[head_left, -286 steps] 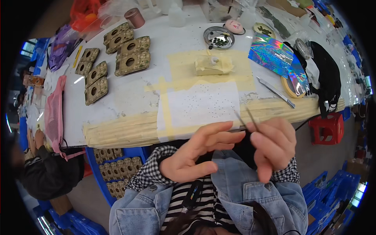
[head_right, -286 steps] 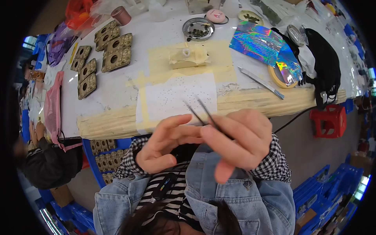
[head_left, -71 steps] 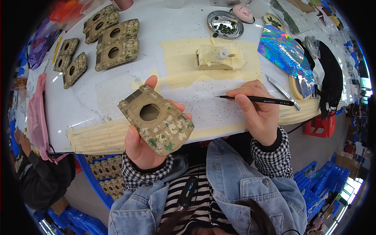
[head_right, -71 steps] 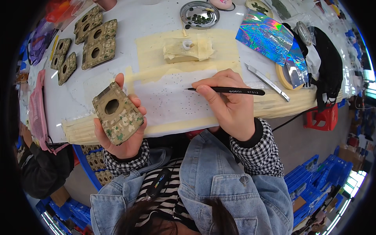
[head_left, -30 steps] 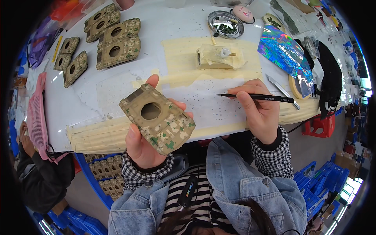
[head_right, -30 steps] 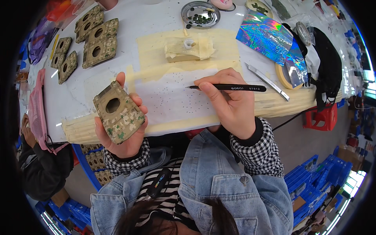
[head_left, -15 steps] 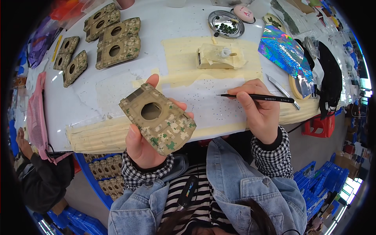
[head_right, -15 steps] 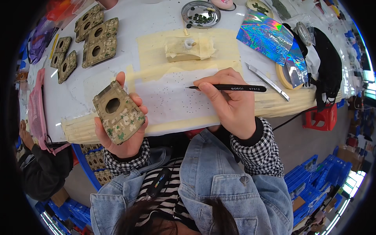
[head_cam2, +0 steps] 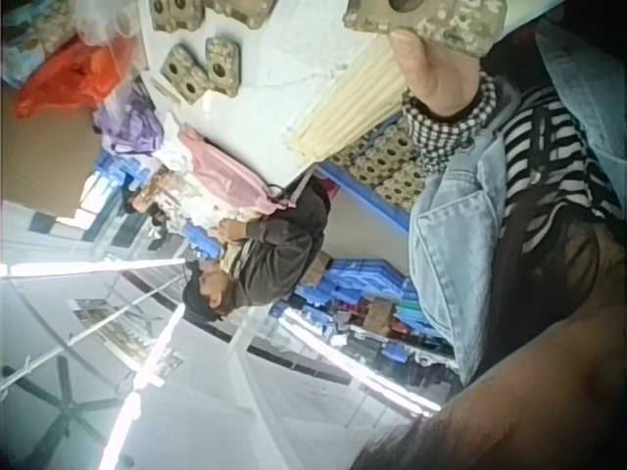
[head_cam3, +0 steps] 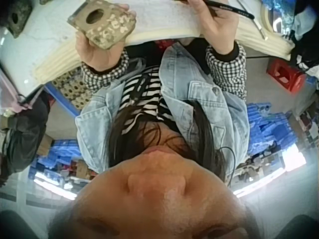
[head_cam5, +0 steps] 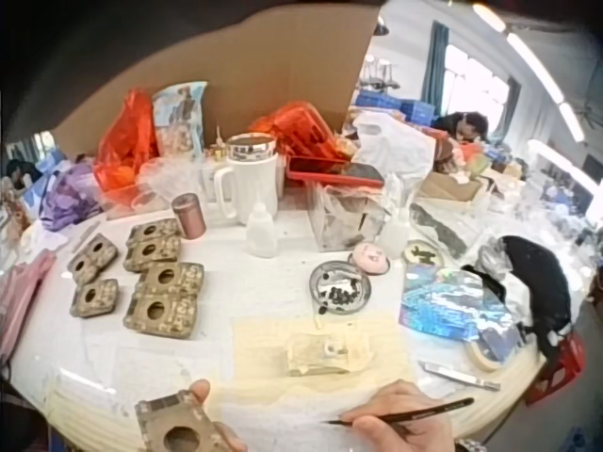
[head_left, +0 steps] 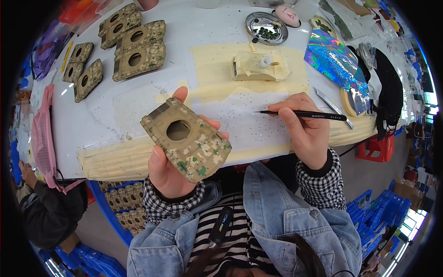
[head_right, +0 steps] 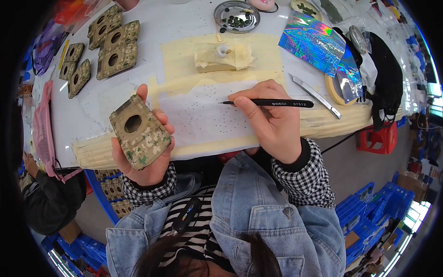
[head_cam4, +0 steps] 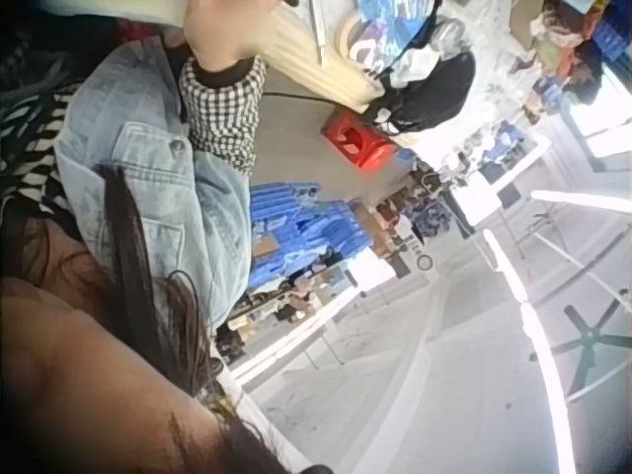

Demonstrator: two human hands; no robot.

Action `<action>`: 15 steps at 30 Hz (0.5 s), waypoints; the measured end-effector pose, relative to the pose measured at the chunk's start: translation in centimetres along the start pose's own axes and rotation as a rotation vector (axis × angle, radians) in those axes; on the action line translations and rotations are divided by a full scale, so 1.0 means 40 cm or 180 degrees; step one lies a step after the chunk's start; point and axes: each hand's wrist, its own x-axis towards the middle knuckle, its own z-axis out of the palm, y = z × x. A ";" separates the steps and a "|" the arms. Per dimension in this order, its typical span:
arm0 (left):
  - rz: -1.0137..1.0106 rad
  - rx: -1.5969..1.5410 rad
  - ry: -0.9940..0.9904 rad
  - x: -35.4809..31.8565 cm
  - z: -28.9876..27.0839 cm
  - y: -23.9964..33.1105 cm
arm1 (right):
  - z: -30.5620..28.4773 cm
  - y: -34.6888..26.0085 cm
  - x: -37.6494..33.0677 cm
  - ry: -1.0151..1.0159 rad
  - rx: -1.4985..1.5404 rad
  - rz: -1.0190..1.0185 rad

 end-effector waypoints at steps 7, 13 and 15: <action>0.0017 0.0012 -0.0021 0.000 -0.003 -0.001 | -0.002 0.000 0.003 -0.0055 -0.0035 -0.0041; -0.0024 -0.0006 -0.0063 0.000 -0.003 0.001 | -0.002 0.000 0.005 -0.0100 -0.0065 -0.0124; -0.0039 -0.0003 -0.0071 0.000 -0.002 0.002 | -0.002 0.001 0.006 -0.0112 -0.0067 -0.0162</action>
